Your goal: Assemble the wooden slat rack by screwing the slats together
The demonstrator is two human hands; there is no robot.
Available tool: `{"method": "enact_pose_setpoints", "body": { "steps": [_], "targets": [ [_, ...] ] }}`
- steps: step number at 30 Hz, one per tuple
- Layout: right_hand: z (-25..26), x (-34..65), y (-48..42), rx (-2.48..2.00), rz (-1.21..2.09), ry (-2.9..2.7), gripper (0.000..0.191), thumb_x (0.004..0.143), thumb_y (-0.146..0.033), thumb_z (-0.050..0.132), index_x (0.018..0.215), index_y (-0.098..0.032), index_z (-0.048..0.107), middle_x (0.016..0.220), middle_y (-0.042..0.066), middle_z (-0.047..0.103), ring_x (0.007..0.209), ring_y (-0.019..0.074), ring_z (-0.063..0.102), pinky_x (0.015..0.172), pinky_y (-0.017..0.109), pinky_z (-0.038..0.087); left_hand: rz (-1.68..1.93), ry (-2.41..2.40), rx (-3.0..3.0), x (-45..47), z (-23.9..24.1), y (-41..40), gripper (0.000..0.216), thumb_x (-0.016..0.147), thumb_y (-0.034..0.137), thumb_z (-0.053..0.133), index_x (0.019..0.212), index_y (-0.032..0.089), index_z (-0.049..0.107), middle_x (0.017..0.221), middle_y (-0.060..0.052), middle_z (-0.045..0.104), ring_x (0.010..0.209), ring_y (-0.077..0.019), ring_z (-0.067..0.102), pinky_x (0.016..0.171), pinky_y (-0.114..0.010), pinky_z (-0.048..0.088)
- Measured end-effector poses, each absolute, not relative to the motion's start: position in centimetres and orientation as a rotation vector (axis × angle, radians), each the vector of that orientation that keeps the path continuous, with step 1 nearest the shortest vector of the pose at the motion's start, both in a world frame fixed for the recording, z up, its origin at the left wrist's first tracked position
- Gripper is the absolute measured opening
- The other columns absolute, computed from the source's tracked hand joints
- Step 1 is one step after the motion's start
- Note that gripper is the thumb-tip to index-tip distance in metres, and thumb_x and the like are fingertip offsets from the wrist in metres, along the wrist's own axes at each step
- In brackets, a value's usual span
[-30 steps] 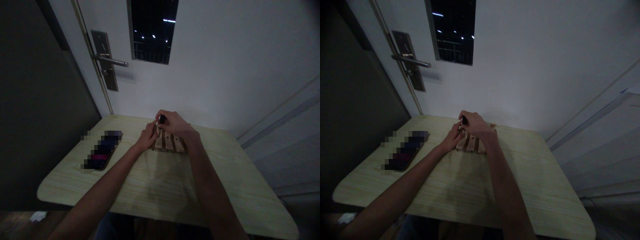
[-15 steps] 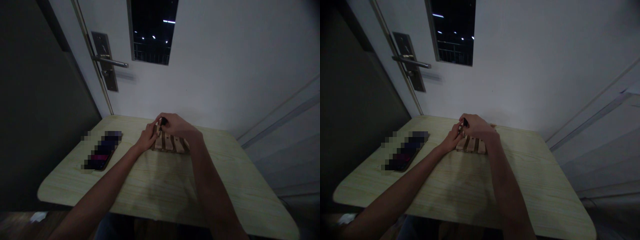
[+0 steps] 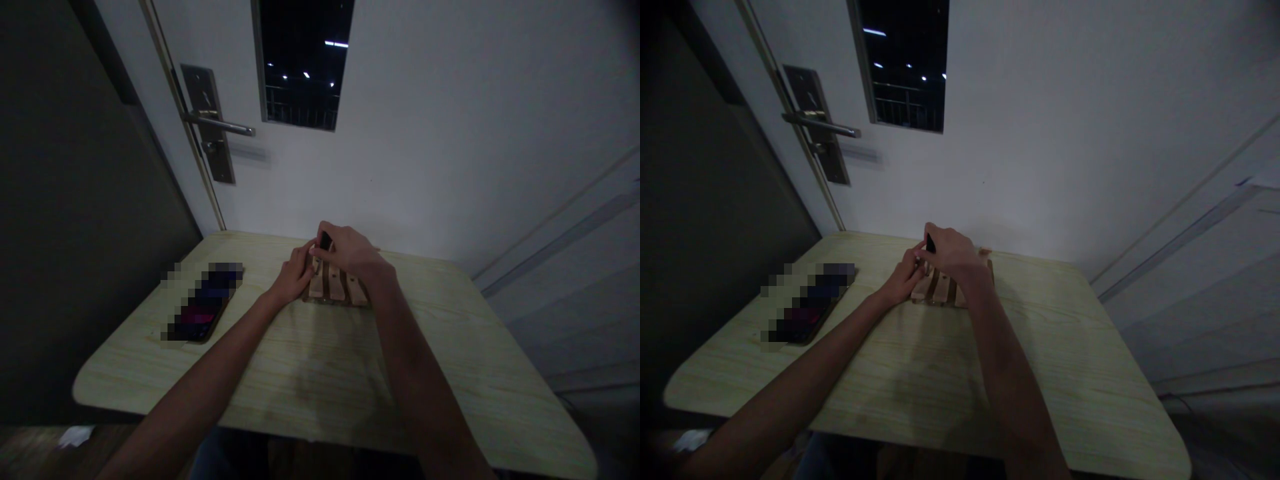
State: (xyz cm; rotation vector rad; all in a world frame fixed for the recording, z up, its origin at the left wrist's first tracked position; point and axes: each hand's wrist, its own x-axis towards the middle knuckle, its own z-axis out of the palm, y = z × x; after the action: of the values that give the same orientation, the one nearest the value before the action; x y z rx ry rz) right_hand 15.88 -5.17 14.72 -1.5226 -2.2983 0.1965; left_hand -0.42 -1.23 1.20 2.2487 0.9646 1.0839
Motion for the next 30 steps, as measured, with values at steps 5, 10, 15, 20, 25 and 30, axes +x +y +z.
{"method": "enact_pose_setpoints", "body": {
  "steps": [5, 10, 15, 20, 25, 30],
  "targets": [
    [14.83, 16.22, -5.57, -1.443, 0.331, -2.347, 0.022, 0.081, -0.02, 0.055, 0.103, -0.02, 0.051, 0.092, 0.006, 0.065, 0.079, 0.0171, 0.057, 0.071, 0.028, 0.041, 1.089, 0.976, 2.234, -0.43, 1.23, -1.22, 0.062, 0.095, 0.044, 0.039, 0.151, 0.023, 0.023, 0.138, -0.016, 0.045, 0.123, -0.0312, 0.046, 0.097, -0.05, 0.043],
    [15.01, 16.11, -5.53, -1.403, 0.374, -2.357, 0.025, 0.08, -0.017, 0.05, 0.105, -0.02, 0.049, 0.091, 0.006, 0.064, 0.08, 0.0177, 0.056, 0.072, 0.029, 0.041, 1.083, 0.985, 2.232, -0.39, 0.96, -1.04, 0.063, 0.094, 0.044, 0.039, 0.15, 0.02, 0.024, 0.138, -0.017, 0.044, 0.123, -0.0316, 0.045, 0.099, -0.052, 0.041],
    [15.16, 15.84, -5.62, -1.453, 0.394, -2.346, 0.033, 0.081, -0.018, 0.051, 0.114, -0.017, 0.047, 0.09, 0.008, 0.063, 0.08, 0.0187, 0.057, 0.074, 0.031, 0.042, 1.095, 0.982, 2.241, -0.34, 0.97, -1.1, 0.062, 0.094, 0.042, 0.038, 0.15, 0.021, 0.023, 0.14, -0.017, 0.043, 0.125, -0.0316, 0.044, 0.1, -0.052, 0.04],
    [14.84, 16.01, -5.35, -1.44, 0.374, -2.345, 0.036, 0.083, -0.018, 0.051, 0.118, -0.016, 0.045, 0.084, 0.005, 0.06, 0.076, 0.0178, 0.057, 0.07, 0.029, 0.042, 1.091, 0.982, 2.241, -0.3, 1.11, -1.19, 0.061, 0.094, 0.039, 0.039, 0.15, 0.021, 0.022, 0.14, -0.016, 0.043, 0.124, -0.031, 0.045, 0.099, -0.051, 0.041],
    [14.87, 16.11, -5.35, -1.418, 0.404, -2.362, 0.03, 0.08, -0.017, 0.05, 0.111, -0.018, 0.047, 0.086, 0.006, 0.061, 0.077, 0.0182, 0.056, 0.072, 0.03, 0.042, 1.093, 0.982, 2.246, -0.34, 1.05, -1.12, 0.061, 0.094, 0.039, 0.039, 0.15, 0.022, 0.022, 0.14, -0.016, 0.044, 0.122, -0.0304, 0.046, 0.098, -0.05, 0.041],
    [14.92, 16.53, -5.32, -1.352, 0.366, -2.389, 0.028, 0.078, -0.012, 0.048, 0.105, -0.017, 0.048, 0.09, 0.008, 0.062, 0.08, 0.0181, 0.055, 0.074, 0.03, 0.041, 1.095, 0.966, 2.248, -0.41, 1.06, -1.1, 0.061, 0.094, 0.041, 0.038, 0.15, 0.022, 0.023, 0.137, -0.016, 0.045, 0.12, -0.0305, 0.047, 0.097, -0.05, 0.042]
  ]
}}
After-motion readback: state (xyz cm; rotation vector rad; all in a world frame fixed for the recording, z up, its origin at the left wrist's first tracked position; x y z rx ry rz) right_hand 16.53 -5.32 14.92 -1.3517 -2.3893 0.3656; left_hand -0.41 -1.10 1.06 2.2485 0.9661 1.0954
